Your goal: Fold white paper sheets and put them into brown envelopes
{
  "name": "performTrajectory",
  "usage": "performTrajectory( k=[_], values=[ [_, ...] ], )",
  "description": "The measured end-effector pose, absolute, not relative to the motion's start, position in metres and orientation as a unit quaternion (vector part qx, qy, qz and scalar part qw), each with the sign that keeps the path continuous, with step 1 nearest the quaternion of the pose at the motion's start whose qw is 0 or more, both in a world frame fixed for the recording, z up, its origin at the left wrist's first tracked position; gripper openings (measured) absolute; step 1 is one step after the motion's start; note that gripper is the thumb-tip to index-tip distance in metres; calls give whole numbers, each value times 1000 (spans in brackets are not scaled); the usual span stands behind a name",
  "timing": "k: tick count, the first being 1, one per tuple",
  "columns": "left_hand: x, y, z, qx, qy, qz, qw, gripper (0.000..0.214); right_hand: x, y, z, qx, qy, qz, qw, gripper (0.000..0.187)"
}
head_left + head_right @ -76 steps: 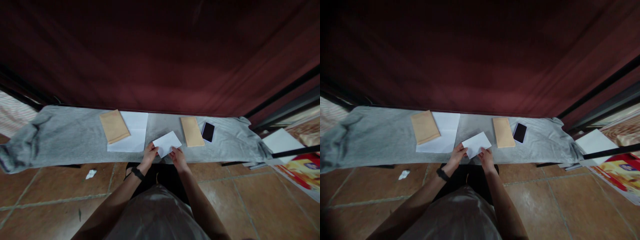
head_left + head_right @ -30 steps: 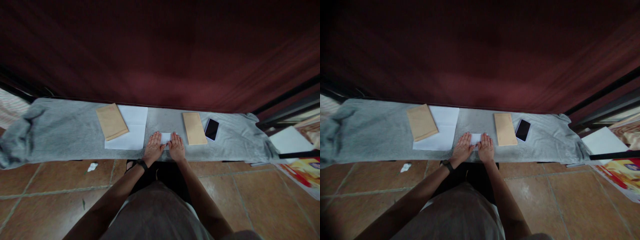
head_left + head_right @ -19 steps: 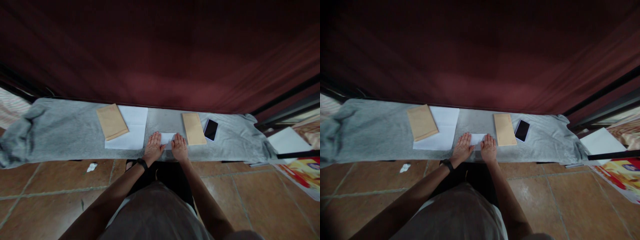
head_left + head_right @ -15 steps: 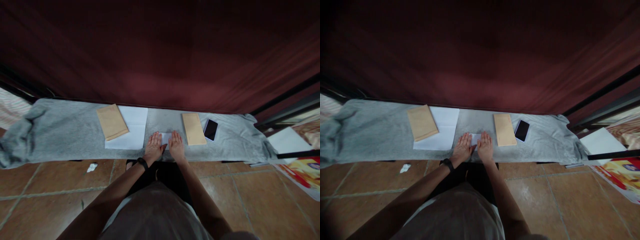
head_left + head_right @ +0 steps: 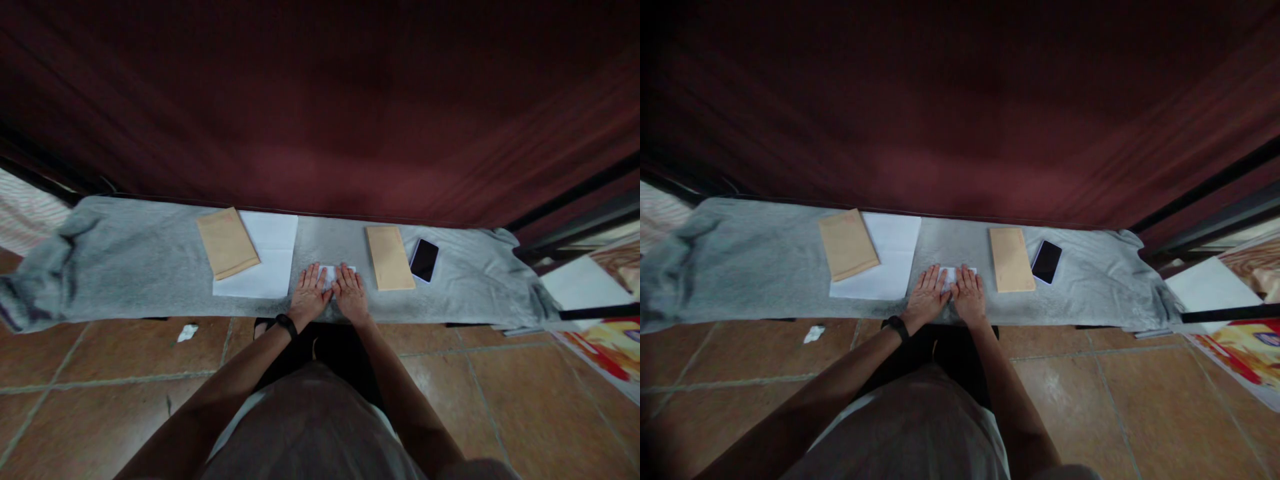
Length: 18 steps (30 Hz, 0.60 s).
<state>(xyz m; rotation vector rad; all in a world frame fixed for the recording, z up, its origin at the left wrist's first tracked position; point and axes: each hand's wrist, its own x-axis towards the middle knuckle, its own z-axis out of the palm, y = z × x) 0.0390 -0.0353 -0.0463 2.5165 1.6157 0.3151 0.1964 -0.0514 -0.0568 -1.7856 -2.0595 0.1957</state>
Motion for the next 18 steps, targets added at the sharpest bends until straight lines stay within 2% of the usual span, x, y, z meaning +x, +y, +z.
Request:
performTrajectory(
  k=[18],
  values=[
    [26,-46,-39,834,537,109,67,69,221,-63,-64,-656,-716,58,234,57]
  ],
)
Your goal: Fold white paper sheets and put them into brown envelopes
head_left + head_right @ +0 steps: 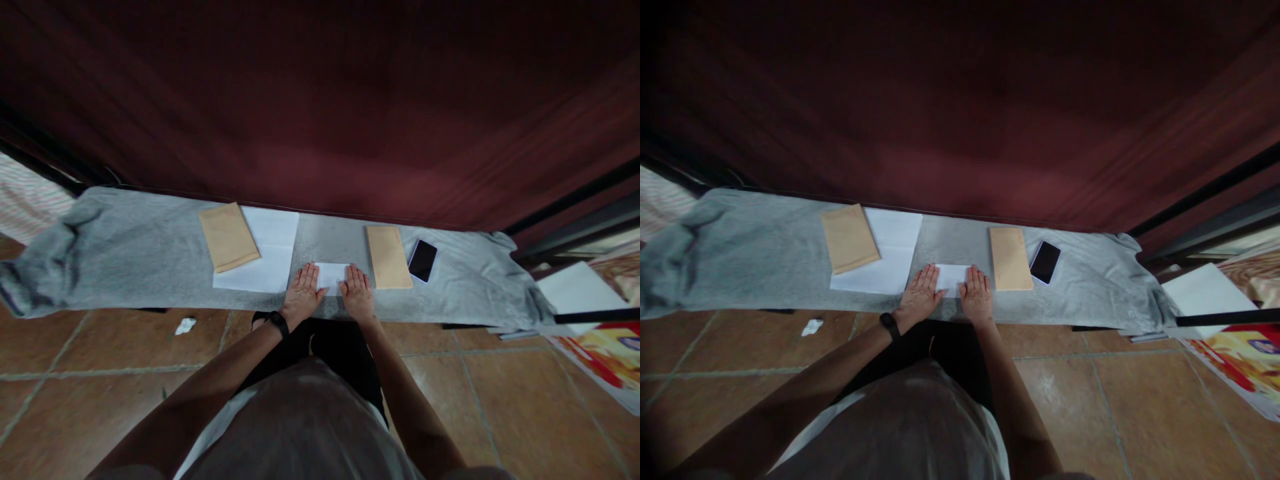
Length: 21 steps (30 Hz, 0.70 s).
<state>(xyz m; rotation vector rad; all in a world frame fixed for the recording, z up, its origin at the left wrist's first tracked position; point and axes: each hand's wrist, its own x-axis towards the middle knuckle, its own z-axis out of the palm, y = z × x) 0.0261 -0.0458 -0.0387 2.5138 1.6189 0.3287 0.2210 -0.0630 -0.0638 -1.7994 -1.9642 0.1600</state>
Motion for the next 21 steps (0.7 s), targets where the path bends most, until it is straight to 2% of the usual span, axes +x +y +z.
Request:
performTrajectory(
  k=[10,21],
  values=[
    [42,-59,-39,889,438,118,65,56,221,-63,-66,-654,-725,35,213,57],
    [18,-65,-45,888,444,107,48,75,221,-63,-67,-655,-732,-13,187,58]
  ],
)
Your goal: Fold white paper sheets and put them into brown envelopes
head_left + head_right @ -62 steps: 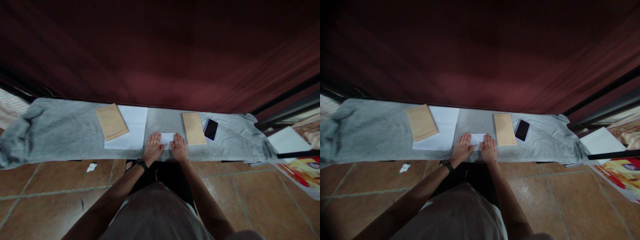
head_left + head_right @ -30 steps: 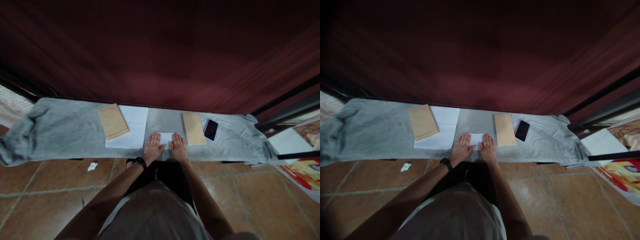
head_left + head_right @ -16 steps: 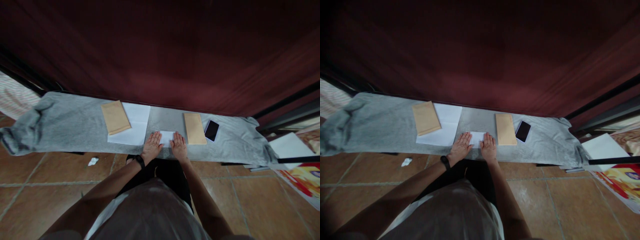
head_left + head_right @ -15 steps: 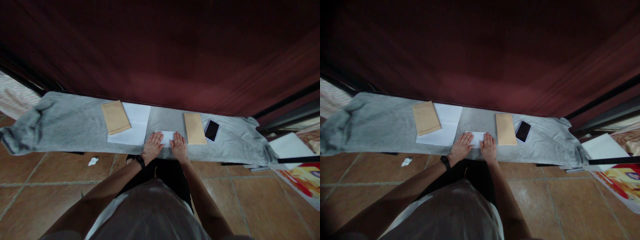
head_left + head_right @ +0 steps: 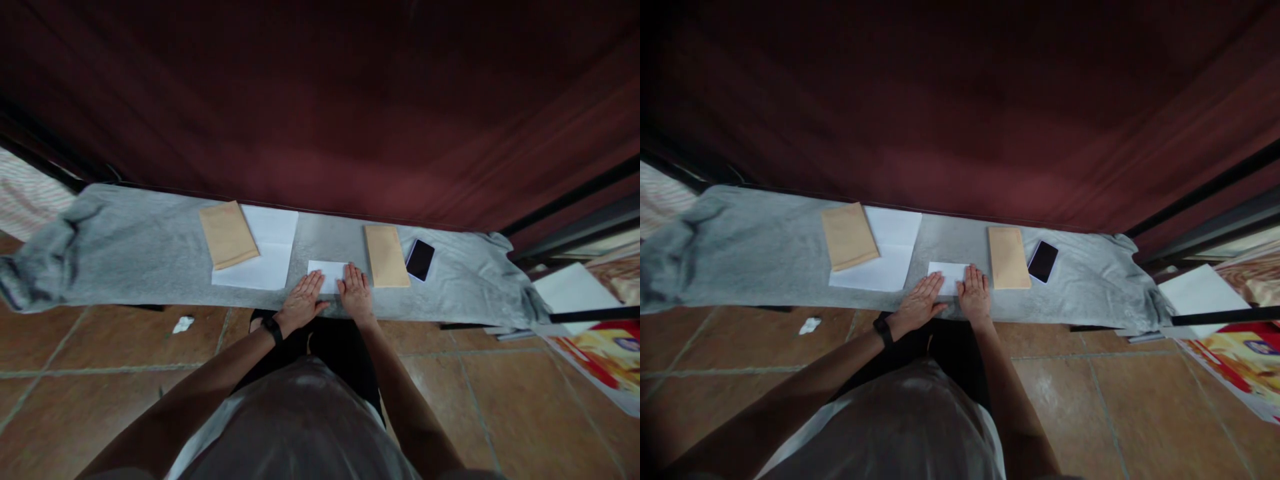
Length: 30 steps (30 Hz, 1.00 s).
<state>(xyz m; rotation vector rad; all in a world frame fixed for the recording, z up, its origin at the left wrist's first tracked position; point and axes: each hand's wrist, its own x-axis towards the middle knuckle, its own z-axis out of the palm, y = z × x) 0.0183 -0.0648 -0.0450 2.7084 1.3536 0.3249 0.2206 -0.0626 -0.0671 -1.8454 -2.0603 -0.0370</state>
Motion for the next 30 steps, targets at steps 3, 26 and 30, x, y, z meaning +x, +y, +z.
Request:
performTrajectory(
  k=[3,26,30],
  values=[
    [7,-66,-44,884,453,108,47,76,221,-63,-68,-654,-733,-19,187,58],
    [23,-30,-38,845,524,96,55,57,219,-62,-68,-657,-729,-24,191,57],
    [26,-1,-21,843,527,72,83,49,221,-63,-68,-656,-725,-20,209,55]
  ],
)
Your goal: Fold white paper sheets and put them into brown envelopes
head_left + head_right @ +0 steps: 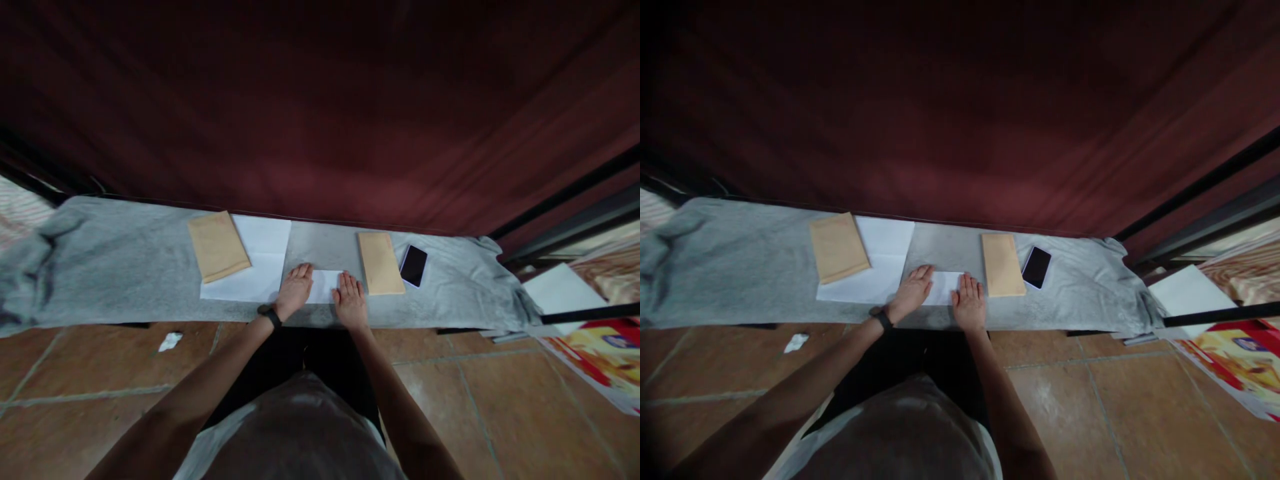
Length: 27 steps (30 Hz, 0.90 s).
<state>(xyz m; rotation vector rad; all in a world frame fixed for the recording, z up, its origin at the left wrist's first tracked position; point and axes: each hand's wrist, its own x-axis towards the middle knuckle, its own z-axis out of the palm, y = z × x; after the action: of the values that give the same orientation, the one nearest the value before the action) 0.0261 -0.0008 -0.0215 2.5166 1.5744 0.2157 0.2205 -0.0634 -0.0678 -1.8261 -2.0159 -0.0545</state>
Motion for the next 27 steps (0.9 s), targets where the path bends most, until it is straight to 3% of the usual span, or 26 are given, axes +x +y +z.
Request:
performTrajectory(
  k=[12,19,23,27],
  values=[
    [33,35,3,814,544,110,169,13,227,-70,-65,-677,-672,38,299,52],
    [28,17,45,814,509,271,71,29,237,-71,-71,-673,-621,90,392,55],
    [17,-10,17,888,404,215,48,42,237,-72,-74,-680,-600,117,405,55],
    [4,-32,-26,897,395,181,86,49,237,-73,-73,-676,-590,133,422,53]
  ],
)
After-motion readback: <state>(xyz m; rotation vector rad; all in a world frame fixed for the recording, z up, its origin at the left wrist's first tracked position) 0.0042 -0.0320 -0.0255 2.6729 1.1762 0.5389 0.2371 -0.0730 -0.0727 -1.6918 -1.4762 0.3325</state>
